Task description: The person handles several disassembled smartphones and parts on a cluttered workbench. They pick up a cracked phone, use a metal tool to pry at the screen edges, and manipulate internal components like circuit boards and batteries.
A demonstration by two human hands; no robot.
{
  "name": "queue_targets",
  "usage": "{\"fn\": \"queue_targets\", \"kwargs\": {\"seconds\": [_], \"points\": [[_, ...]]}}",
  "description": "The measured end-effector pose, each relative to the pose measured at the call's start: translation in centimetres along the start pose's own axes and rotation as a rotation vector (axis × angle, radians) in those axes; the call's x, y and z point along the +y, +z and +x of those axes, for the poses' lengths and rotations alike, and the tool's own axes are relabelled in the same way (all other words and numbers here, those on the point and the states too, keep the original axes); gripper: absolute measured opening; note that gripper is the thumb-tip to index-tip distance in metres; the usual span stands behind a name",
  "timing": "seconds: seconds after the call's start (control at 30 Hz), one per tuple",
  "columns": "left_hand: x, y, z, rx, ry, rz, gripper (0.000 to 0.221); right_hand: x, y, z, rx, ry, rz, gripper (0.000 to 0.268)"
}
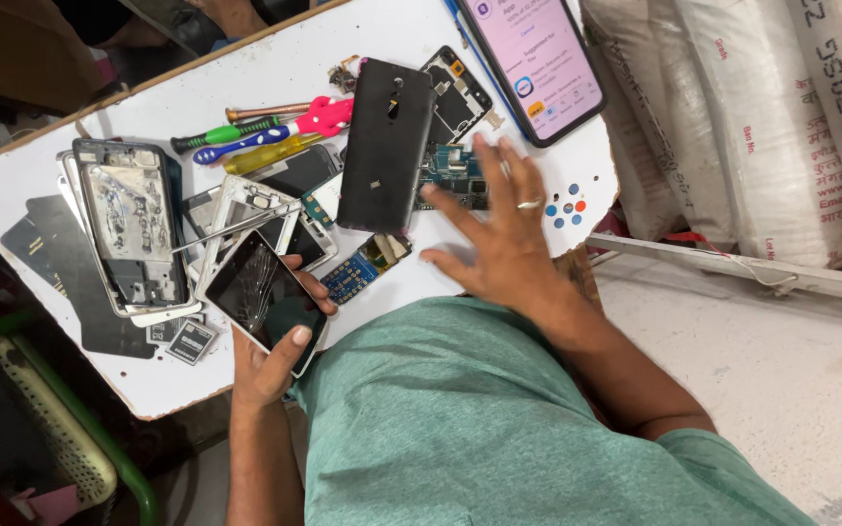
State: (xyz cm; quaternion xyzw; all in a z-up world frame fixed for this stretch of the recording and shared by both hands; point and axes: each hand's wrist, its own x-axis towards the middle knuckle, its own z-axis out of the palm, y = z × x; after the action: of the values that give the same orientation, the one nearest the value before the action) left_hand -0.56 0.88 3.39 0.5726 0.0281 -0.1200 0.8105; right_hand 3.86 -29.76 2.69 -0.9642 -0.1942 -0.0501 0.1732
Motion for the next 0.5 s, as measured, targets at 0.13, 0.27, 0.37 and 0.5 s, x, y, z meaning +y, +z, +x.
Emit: {"fn": "queue_targets", "kwargs": {"seconds": [0.13,0.27,0.37,0.5], "points": [[-0.2,-0.2,-0.1,0.016,-0.011,-0.004,0.074,3.3,-2.4,0.7,0.050,0.061,0.003,0.078],[-0.3,-0.2,0.1,0.004,0.000,-0.001,0.074,4.4,-3.2,1.3,0.021,0.026,-0.009,0.074],[-0.4,-0.1,0.0,0.016,-0.006,-0.015,0.074,3.9,-3.2,1.5,-0.012,0.029,0.044,0.067],[-0.6,-0.2,-0.1,0.000,-0.009,-0.029,0.074,2.1,-2.7,1.3,-0.017,-0.083,0.030,0.060]]}}
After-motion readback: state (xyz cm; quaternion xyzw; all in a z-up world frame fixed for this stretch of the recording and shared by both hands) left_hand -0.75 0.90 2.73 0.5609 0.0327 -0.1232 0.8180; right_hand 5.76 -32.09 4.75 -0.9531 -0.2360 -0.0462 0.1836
